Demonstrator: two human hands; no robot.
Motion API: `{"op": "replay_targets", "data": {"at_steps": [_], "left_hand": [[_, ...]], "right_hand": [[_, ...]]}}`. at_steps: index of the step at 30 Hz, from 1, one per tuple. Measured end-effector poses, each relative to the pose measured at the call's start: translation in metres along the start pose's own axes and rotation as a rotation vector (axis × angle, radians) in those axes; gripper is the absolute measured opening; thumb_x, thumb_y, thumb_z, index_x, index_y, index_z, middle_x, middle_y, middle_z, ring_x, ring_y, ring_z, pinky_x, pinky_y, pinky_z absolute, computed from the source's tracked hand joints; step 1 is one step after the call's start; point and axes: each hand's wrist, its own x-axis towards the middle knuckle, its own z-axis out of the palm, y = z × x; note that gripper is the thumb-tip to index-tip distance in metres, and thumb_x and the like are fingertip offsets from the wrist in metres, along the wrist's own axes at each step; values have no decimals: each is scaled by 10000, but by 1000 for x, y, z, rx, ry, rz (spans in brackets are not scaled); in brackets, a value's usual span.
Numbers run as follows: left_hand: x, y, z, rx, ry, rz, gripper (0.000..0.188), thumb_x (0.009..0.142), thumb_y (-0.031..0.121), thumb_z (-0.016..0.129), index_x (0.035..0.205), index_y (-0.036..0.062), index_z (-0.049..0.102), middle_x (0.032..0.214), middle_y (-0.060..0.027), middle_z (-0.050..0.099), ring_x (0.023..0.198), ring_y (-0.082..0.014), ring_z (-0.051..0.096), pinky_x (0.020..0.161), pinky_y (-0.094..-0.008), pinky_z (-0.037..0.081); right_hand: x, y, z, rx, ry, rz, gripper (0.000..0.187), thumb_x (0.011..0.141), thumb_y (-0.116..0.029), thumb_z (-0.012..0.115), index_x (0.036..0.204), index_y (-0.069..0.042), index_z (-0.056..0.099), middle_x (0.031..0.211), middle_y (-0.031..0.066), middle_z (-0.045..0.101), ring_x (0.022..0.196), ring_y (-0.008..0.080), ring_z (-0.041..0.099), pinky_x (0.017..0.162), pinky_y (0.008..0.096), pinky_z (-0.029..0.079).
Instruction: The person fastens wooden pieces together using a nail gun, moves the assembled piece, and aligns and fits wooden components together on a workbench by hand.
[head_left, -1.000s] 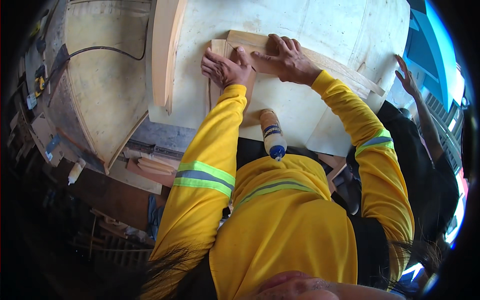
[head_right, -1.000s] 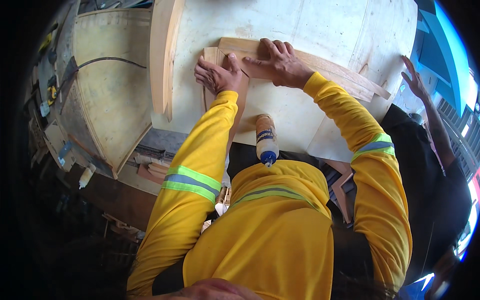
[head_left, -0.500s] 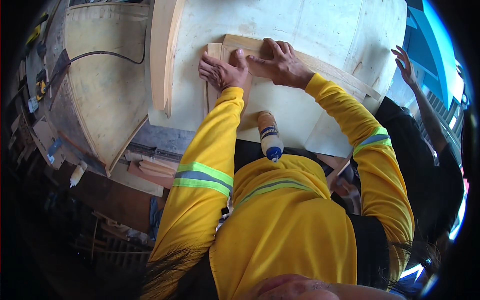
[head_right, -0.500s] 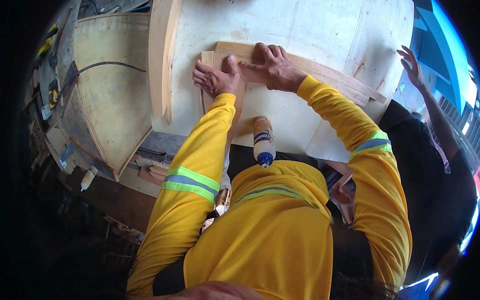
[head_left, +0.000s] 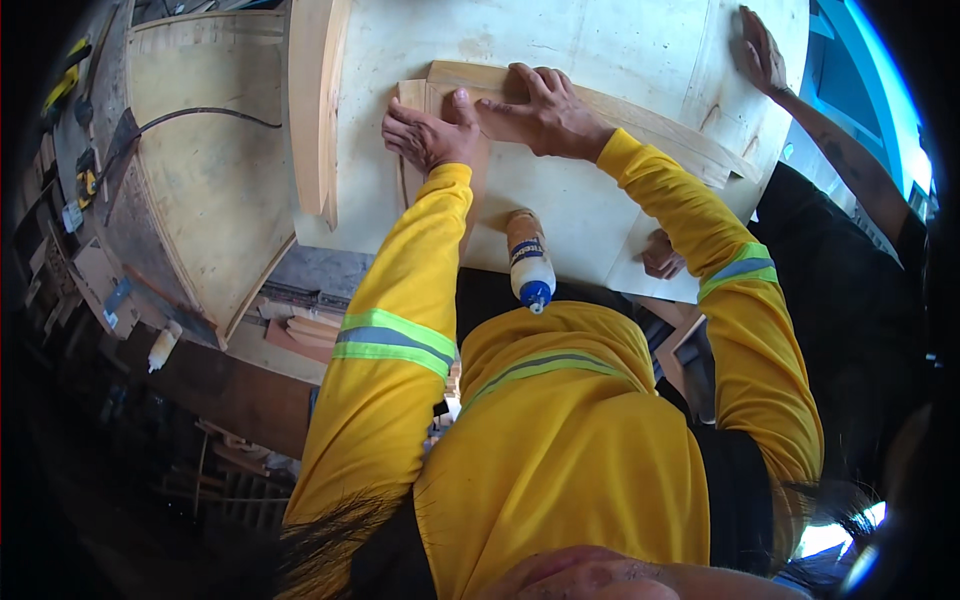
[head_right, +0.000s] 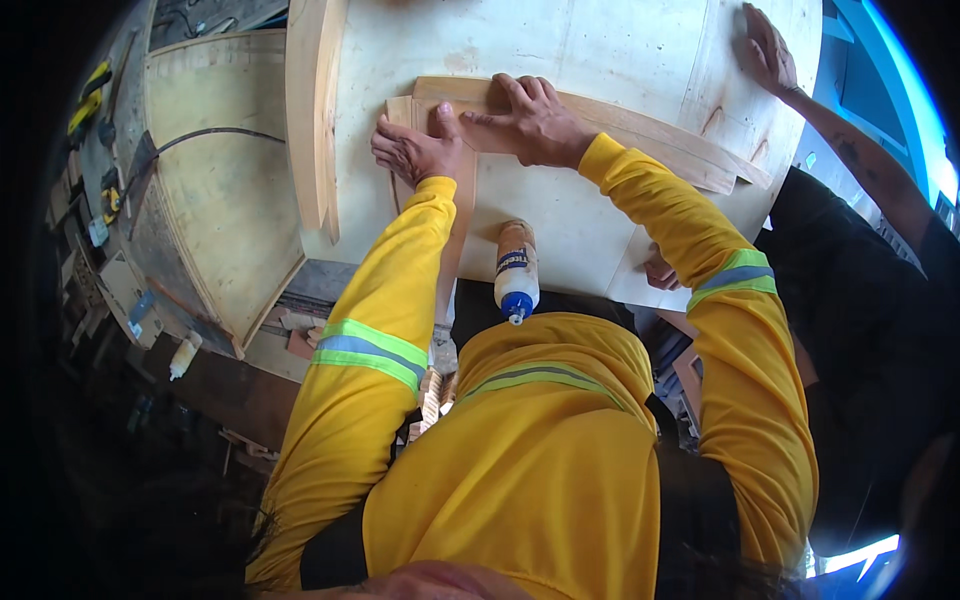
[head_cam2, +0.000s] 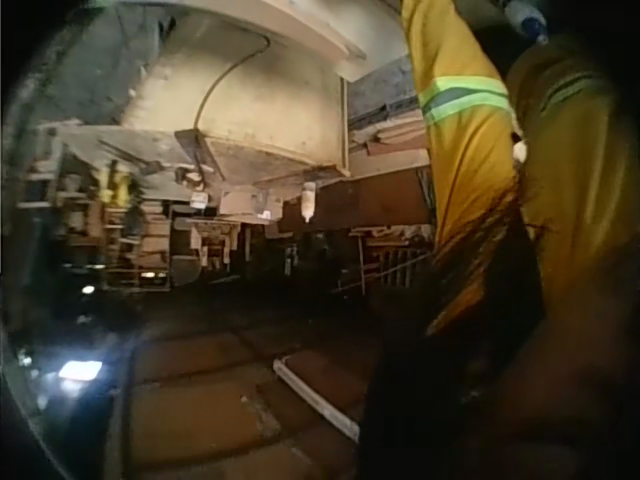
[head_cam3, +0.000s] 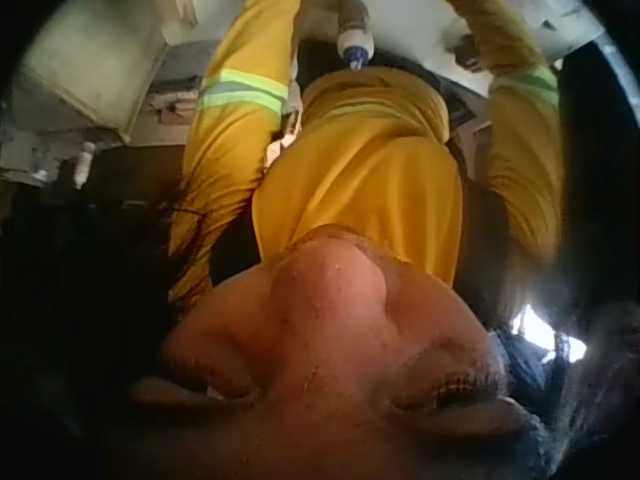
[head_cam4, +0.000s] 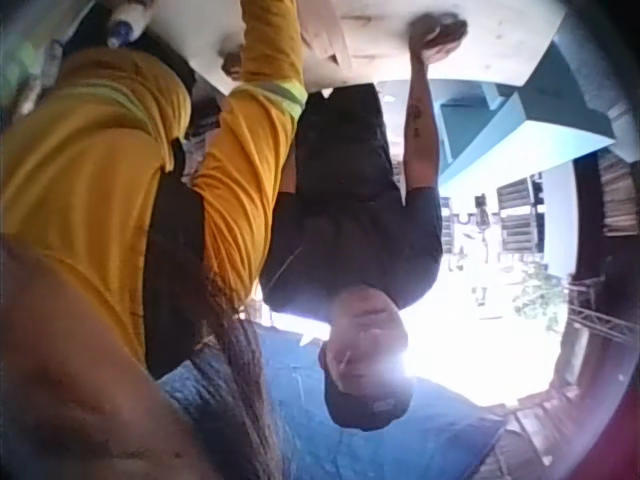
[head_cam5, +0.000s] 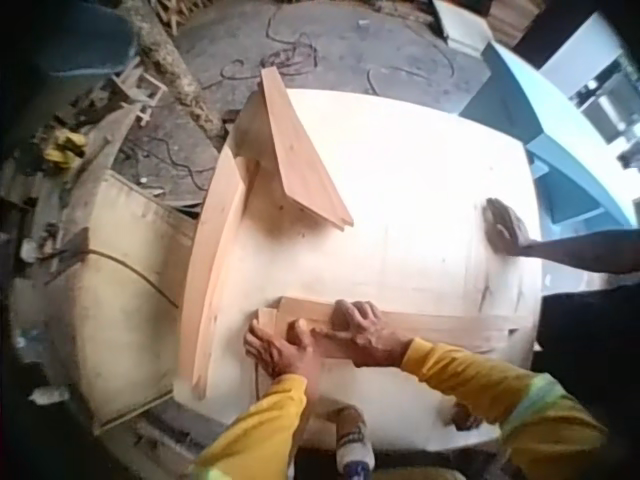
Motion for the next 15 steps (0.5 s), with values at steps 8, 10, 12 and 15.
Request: {"op": "replay_targets", "data": {"at_steps": [8, 10, 12, 15], "left_hand": [[1, -4, 5, -5, 35, 40, 1014, 724, 675, 690, 1341, -68, 380, 1197, -230, 453, 1124, -395, 431, 1000, -505, 329], [0, -3, 3, 21, 20, 34, 1016, 741, 687, 665, 1344, -77, 374, 1199, -228, 452, 1119, -390, 430, 995, -499, 329], [0, -1, 2, 35, 10, 27, 1017, 749, 693, 653, 1345, -82, 371, 1199, -226, 451, 1116, -388, 430, 992, -496, 330], [2, 6, 5, 112, -38, 2, 1000, 798, 697, 595, 1349, -103, 359, 1202, -224, 451, 1107, -378, 431, 985, -486, 330]], "right_hand": [[2, 9, 3, 15, 99, -58, 862, 594, -269, 832, 1396, -427, 556, 1420, 187, 418, 1196, 396, 471, 1078, 489, 387], [3, 7, 4, 55, 102, -45, 855, 586, -235, 829, 1383, -410, 574, 1418, 186, 423, 1189, 398, 472, 1076, 499, 385], [4, 4, 3, 127, 110, -22, 841, 570, -169, 824, 1357, -375, 610, 1413, 183, 433, 1175, 401, 474, 1072, 521, 381], [5, 1, 4, 118, 119, -13, 801, 569, -159, 815, 1323, -362, 638, 1396, 174, 452, 1149, 394, 485, 1053, 510, 393]]}}
